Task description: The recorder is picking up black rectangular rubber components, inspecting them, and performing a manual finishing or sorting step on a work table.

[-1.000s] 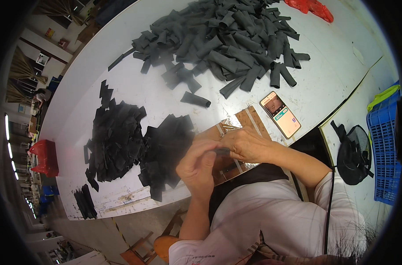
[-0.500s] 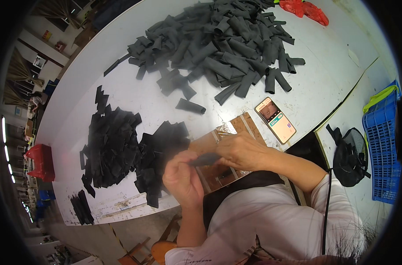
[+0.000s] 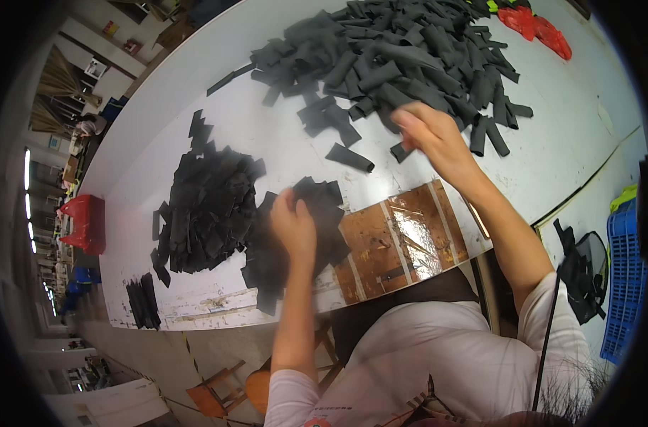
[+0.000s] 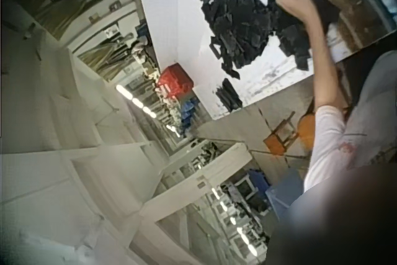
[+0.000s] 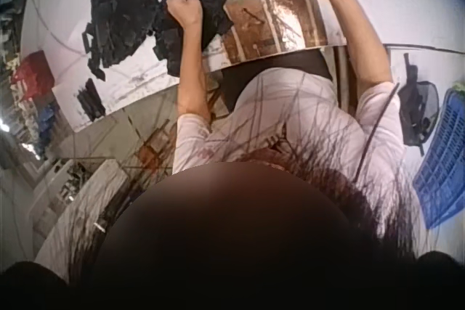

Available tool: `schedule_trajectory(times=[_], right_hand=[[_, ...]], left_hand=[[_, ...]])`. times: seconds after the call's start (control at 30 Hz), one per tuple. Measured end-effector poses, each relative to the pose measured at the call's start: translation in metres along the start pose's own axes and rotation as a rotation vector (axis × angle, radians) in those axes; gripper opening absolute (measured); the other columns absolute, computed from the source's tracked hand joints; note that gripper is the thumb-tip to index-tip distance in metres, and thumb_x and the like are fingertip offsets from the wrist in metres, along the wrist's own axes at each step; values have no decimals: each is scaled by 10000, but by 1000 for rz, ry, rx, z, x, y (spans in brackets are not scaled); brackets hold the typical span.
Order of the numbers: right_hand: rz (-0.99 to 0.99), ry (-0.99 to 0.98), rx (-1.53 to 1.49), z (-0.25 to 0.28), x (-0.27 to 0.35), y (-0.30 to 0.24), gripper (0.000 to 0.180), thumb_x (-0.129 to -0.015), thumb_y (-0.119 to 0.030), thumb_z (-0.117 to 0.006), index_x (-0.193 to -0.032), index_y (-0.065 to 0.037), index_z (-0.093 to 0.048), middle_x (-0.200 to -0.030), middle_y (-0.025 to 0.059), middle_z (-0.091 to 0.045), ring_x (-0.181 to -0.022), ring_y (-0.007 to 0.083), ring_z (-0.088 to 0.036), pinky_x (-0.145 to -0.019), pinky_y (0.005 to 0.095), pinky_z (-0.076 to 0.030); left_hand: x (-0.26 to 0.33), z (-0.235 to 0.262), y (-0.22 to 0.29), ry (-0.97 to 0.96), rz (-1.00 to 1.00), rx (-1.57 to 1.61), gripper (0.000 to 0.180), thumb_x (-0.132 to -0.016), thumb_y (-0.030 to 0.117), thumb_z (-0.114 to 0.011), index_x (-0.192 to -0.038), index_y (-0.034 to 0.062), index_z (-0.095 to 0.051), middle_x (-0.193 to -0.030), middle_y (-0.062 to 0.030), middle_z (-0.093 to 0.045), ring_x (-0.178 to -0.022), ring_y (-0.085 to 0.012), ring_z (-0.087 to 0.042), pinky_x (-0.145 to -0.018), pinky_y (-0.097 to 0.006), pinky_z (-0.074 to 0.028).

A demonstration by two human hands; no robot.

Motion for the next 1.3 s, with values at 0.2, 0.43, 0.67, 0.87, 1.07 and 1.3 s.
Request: schedule_trajectory(times=[0.2, 0.43, 0.67, 0.87, 1.07, 1.3], right_hand=[[-287, -124, -141, -29, 85, 51, 359, -896, -326, -396, -795, -13, -541, -569, -4, -471, -502, 53, -440, -443, 189, -353], [-402, -222, -83, -46, 121, 55, 382, -879, -316, -421, -731, 13, -548, -550, 62, -518, -513, 120, -507, -485, 258, -397], [-40, -203, 112, -61, 124, -1, 159, -749, -150, -590, -761, 5, -557, -662, 129, -520, -595, 272, -529, -557, 345, -437], [170, 73, 257, -62, 119, -54, 211, -621, -89, -687, -762, -15, -548, -683, 97, -477, -605, 257, -517, -519, 332, -431], [82, 103, 140, -79, 130, -23, 180, -618, -66, -680, -742, -14, -560, -671, 89, -497, -604, 270, -531, -507, 334, -429], [251, 146, 407, -71, 140, -23, 212, -500, 23, -641, -688, -26, -558, -662, 67, -501, -622, 236, -528, -507, 319, -438]], left_hand=[[-36, -52, -28, -300, -102, -616, 287, -715, 122, -600, -981, 28, -543, -913, -151, -550, -914, -337, -489, -785, -418, -393], [-59, -41, -35, -196, -158, -466, 58, -666, 52, -603, -710, 14, -597, -794, -145, -582, -739, -313, -542, -671, -371, -429], [-30, 54, 54, 95, -180, 390, 96, -760, -34, -551, -855, -21, -541, -922, -106, -593, -792, -97, -530, -684, -213, -430], [39, 55, 103, -412, -67, 710, 131, -699, -101, -538, -793, -9, -537, -908, -112, -580, -863, -165, -539, -778, -272, -420], [94, 35, 120, -443, -267, 579, 105, -736, -48, -571, -818, -6, -522, -898, -126, -575, -838, -180, -533, -785, -269, -403], [128, 29, 77, -252, 361, 818, 139, -814, 62, -519, -926, -19, -500, -852, -94, -568, -742, -120, -543, -626, -219, -445]])
Point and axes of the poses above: each hand's wrist, its own x-axis away from the middle knuckle, its own z-axis out of the back of the hand, y = z × x, the point moved 7 cm from there along -x, towards the middle knuckle
